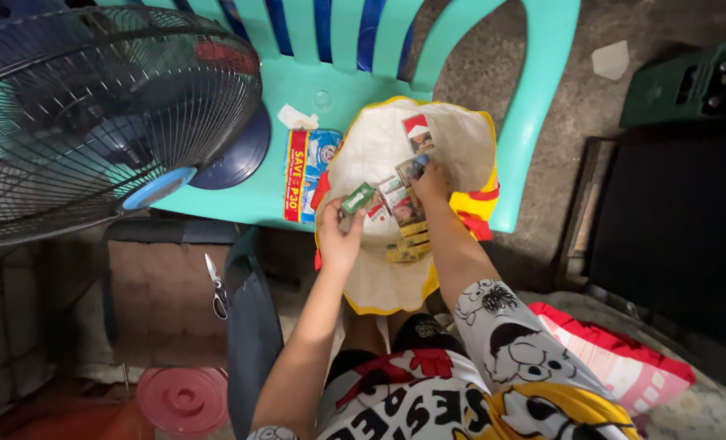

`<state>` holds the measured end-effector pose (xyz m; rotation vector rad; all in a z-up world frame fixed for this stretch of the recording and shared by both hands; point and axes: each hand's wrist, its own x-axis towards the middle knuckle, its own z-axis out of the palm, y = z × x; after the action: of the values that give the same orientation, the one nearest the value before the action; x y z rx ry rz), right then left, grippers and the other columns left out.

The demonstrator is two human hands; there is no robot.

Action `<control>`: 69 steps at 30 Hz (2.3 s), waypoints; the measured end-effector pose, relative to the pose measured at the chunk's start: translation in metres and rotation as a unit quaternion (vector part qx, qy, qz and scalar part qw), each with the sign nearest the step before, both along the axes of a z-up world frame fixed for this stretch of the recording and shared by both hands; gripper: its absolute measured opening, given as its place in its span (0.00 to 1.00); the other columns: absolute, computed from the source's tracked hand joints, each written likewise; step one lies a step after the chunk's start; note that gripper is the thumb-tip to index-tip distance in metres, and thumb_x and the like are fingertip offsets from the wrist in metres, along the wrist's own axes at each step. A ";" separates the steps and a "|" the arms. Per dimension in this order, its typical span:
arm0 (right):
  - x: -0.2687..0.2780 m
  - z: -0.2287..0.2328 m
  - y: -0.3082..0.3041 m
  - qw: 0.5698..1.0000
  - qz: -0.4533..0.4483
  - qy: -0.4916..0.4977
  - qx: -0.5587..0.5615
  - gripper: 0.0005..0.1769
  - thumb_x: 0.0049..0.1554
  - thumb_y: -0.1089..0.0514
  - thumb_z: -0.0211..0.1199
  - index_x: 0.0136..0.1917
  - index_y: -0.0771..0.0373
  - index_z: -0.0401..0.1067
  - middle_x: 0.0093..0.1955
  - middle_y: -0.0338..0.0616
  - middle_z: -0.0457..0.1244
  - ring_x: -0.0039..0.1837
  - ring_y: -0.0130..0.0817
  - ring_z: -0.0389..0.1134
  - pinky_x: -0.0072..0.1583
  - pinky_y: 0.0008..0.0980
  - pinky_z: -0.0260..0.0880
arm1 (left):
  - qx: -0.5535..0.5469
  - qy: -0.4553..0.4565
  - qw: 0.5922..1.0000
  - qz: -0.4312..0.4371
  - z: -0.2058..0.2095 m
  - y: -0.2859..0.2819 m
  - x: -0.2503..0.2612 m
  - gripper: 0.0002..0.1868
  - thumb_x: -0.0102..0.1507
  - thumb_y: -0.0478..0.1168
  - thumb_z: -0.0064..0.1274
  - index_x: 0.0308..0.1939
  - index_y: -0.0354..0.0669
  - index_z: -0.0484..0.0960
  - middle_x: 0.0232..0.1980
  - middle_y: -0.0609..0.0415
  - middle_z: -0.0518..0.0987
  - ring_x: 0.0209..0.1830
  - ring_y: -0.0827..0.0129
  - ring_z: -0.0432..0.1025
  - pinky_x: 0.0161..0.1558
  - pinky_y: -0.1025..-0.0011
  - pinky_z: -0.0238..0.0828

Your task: The person unpacks various grocery items from a plastic bag, including canned goods and small boxes, and places them into a drawer and on a shelf. The person also uses scissors to cut open a package.

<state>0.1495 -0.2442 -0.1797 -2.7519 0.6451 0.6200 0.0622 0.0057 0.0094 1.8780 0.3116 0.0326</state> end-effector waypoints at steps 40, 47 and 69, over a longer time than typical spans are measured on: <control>-0.026 0.278 -0.035 0.963 0.072 -0.246 0.078 0.22 0.52 0.43 0.74 0.43 0.64 0.76 0.45 0.57 0.66 0.47 0.55 0.68 0.50 0.49 0.68 | 0.250 -0.020 0.968 -0.023 0.061 -0.012 0.048 0.22 0.57 0.56 0.64 0.39 0.40 0.84 0.42 0.44 0.81 0.41 0.46 0.76 0.41 0.52 0.73; 0.024 0.265 -0.020 0.954 0.171 -0.244 0.046 0.22 0.48 0.46 0.74 0.51 0.60 0.78 0.51 0.56 0.66 0.53 0.57 0.66 0.53 0.51 0.67 | 0.237 -0.069 0.969 -0.024 0.062 -0.016 0.089 0.22 0.56 0.53 0.66 0.40 0.37 0.83 0.45 0.42 0.80 0.43 0.44 0.75 0.42 0.53 0.72; -0.034 0.376 0.021 0.813 0.124 -0.432 0.370 0.22 0.55 0.65 0.74 0.61 0.66 0.70 0.52 0.44 0.67 0.52 0.32 0.68 0.54 0.30 0.70 | 0.060 -0.210 0.973 0.073 0.173 -0.027 -0.012 0.19 0.57 0.40 0.69 0.49 0.40 0.80 0.68 0.41 0.72 0.71 0.45 0.64 0.71 0.55 0.61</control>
<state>0.1157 -0.2233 0.1961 -2.0173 -0.1669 -0.3303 0.0504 -0.0218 0.1820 1.9091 0.1570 0.5523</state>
